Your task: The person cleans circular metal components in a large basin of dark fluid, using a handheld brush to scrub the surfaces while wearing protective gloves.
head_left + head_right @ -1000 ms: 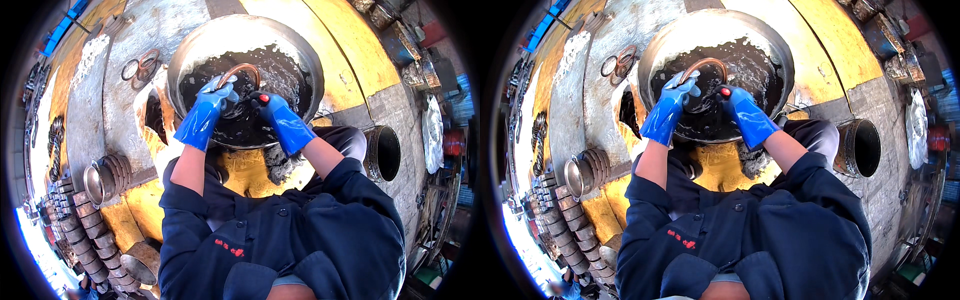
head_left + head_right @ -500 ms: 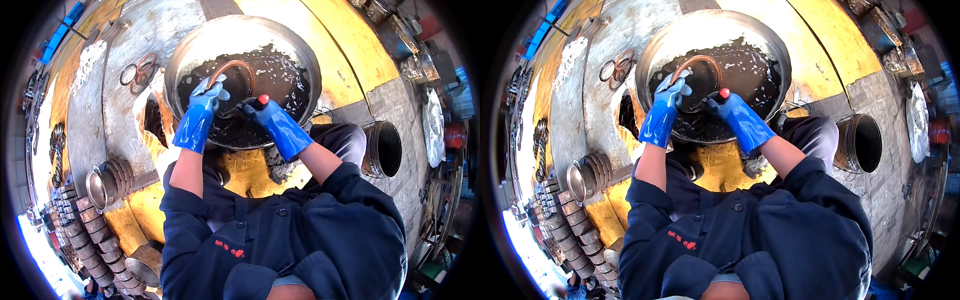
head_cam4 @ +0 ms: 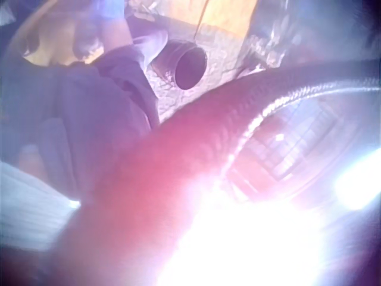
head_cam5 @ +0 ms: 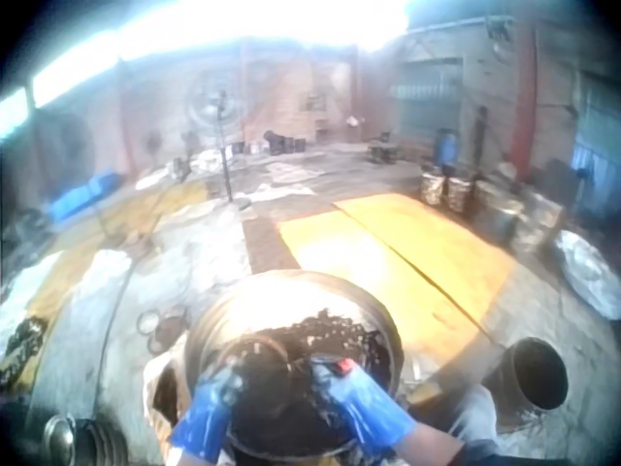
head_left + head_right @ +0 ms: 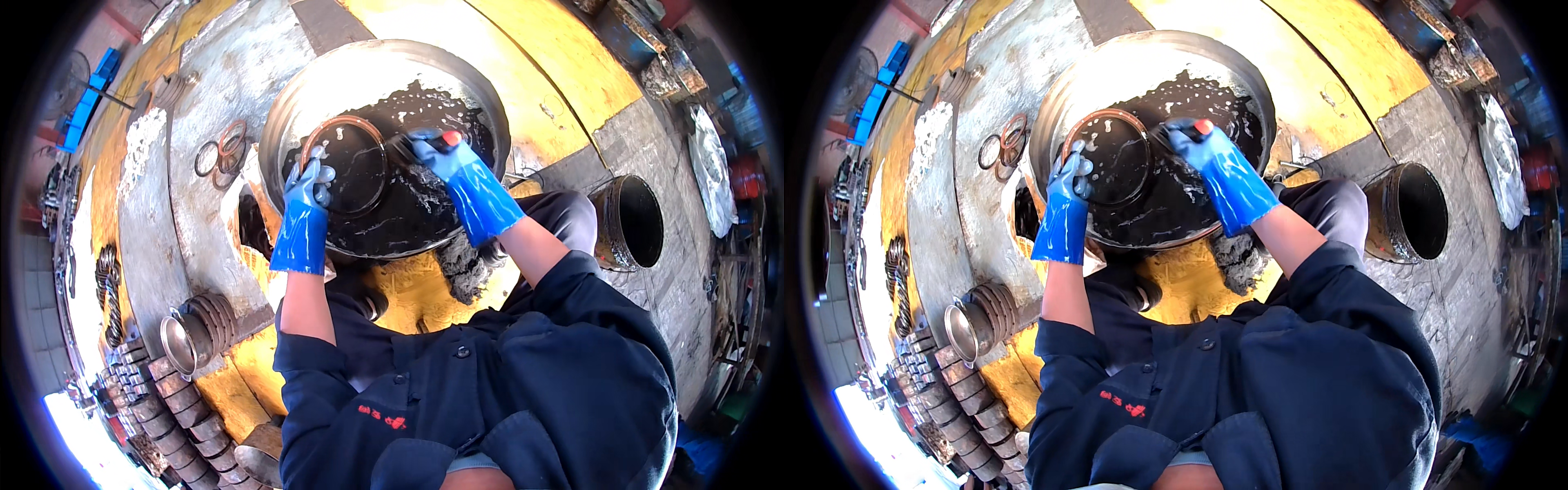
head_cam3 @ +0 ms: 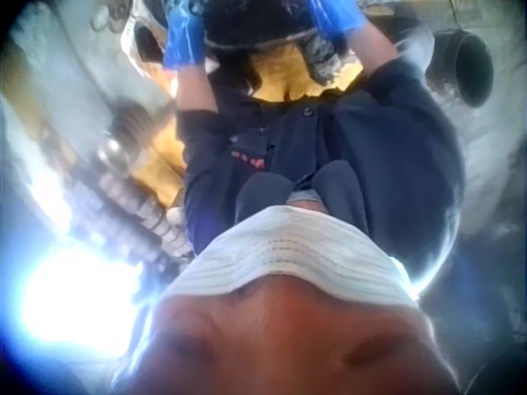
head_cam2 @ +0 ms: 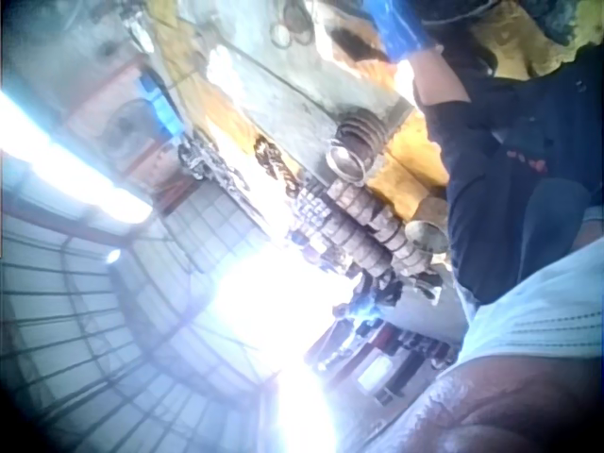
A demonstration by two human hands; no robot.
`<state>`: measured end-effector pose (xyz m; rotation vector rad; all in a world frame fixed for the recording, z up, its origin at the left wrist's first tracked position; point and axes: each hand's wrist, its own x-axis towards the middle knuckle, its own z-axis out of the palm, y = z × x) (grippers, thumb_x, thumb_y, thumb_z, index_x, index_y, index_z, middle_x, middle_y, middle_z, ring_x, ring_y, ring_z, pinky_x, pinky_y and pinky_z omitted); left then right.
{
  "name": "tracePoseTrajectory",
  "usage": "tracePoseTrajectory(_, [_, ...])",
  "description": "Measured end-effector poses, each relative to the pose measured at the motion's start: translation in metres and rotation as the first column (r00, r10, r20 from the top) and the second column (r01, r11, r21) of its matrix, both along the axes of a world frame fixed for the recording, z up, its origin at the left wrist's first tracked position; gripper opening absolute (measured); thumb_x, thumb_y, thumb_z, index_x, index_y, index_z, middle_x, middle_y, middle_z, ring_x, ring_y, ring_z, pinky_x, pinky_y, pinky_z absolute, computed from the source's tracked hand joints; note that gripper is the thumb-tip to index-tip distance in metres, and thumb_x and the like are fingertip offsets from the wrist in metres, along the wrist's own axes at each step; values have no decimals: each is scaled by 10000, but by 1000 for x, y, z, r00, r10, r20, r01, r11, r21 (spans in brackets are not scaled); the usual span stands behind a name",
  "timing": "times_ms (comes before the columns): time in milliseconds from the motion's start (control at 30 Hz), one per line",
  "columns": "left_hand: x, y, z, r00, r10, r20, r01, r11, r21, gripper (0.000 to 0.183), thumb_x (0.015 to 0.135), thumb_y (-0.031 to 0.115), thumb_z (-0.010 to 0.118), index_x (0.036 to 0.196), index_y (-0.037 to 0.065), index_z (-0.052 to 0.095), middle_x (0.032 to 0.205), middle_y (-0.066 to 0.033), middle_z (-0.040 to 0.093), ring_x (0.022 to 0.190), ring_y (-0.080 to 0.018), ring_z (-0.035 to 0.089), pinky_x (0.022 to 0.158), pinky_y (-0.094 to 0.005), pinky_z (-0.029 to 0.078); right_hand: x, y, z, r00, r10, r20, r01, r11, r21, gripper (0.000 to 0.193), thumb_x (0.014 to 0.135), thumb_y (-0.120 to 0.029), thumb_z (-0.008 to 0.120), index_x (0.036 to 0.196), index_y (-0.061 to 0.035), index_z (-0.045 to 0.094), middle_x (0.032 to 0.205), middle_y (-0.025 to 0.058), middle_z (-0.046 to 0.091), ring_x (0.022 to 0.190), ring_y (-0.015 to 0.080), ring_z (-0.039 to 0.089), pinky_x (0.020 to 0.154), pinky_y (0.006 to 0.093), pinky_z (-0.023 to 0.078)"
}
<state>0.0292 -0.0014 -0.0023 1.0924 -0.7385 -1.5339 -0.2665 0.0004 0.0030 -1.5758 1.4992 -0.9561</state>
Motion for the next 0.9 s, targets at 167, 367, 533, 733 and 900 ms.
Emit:
tracePoseTrajectory(167, [-3, 2, 7, 998, -65, -10, 66, 997, 32, 338, 969, 203, 597, 1292, 106, 595, 738, -38, 667, 414, -63, 431, 372, -207, 310, 32, -15, 57, 993, 57, 103, -49, 996, -76, 263, 902, -157, 625, 1150, -87, 679, 1028, 96, 723, 927, 178, 677, 862, 288, 524])
tracePoseTrajectory(367, [-41, -7, 22, 996, -67, -52, 66, 997, -27, 340, 970, 184, 588, 1296, 88, 591, 714, -41, 654, 400, -63, 410, 373, -210, 267, -21, -36, -18, 947, 68, 314, -115, 984, 136, 235, 921, -161, 580, 1098, -45, 683, 968, 80, 715, 861, 166, 659, 784, 297, 528])
tracePoseTrajectory(533, [-5, 7, 19, 999, 24, 43, -21, 997, -76, 336, 969, 183, 587, 1289, 82, 593, 713, -47, 648, 400, -61, 407, 371, -214, 275, 43, 2, -36, 922, -217, 322, 39, 876, 481, 187, 852, -114, 725, 1005, -7, 724, 913, 97, 727, 794, 169, 674, 738, 324, 547])
tracePoseTrajectory(733, [-15, 4, 20, 986, 62, 152, -51, 996, -78, 315, 982, 174, 563, 1285, 93, 594, 737, -63, 667, 419, -68, 425, 387, -206, 301, 27, 26, -49, 892, -189, 411, -12, 899, 438, 272, 848, -206, 711, 1031, -6, 721, 943, 106, 729, 858, 183, 680, 811, 334, 534])
tracePoseTrajectory(900, [-18, 1, 22, 991, 131, -31, -133, 989, -67, 305, 998, 187, 543, 1293, 121, 583, 847, -66, 681, 519, -92, 511, 459, -228, 403, 7, 33, -28, 964, -150, 219, 58, 924, 378, 324, 903, -328, 637, 1027, -36, 699, 933, 113, 727, 871, 188, 679, 807, 312, 525])
